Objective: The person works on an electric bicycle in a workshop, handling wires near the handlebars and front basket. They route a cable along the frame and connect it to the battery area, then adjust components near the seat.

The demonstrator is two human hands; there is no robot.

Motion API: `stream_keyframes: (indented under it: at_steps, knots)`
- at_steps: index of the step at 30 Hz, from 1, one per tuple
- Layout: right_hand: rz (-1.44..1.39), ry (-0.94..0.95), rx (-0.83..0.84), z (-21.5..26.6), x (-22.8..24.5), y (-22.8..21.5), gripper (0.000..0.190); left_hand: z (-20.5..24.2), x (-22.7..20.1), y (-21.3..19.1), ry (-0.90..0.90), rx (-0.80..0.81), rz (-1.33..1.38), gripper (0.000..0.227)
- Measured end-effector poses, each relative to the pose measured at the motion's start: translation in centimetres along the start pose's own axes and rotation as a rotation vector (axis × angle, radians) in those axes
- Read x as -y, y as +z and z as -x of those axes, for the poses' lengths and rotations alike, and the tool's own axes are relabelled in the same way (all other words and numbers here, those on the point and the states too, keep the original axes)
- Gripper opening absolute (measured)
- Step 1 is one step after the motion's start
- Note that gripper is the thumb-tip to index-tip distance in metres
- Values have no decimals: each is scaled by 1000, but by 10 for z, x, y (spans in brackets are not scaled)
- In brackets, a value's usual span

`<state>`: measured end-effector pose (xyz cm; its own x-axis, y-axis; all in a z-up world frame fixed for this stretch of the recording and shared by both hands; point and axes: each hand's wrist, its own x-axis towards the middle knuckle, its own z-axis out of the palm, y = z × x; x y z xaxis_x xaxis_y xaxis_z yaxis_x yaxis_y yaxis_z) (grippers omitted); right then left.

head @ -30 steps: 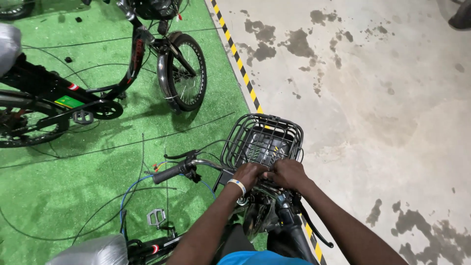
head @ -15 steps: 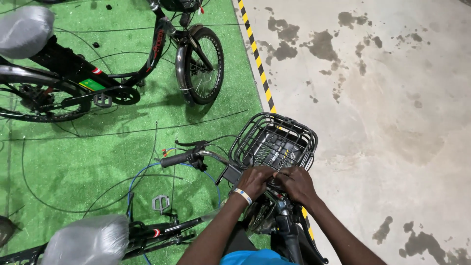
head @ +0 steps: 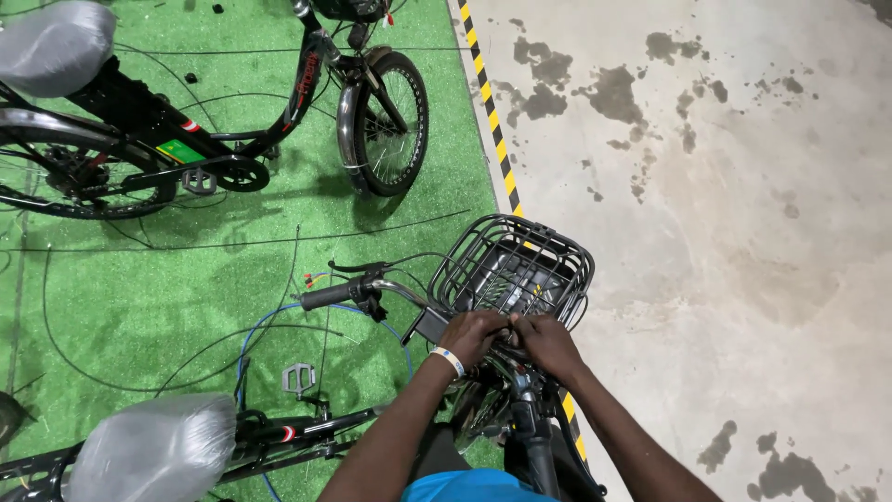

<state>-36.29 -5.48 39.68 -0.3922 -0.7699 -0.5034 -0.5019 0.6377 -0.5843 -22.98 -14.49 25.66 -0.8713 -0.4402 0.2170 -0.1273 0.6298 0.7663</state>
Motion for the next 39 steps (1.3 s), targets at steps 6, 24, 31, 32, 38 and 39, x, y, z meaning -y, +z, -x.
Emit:
stream_keyframes:
  at_steps: [6,24,31,32,38,39]
  knots:
    - [-214,40,-6,-2,-18,11,44,4,-13,7,-31,-101,22,27]
    - [-175,3,-164,39,2,-34,18,-31,-21,-16,283,106,-146,33]
    - [-255,77,-306,35,-11,-15,18,-26,-10,-6,378,166,-45,10]
    - [-316,85,-317,34,-13,-15,20,-26,-13,-8,380,199,26,12]
    - [-366,67,-252,50,-11,-13,22,-19,-14,3,411,111,-8,13]
    - [-365,67,-253,48,-11,-15,22,-18,-10,8,411,111,-8,13]
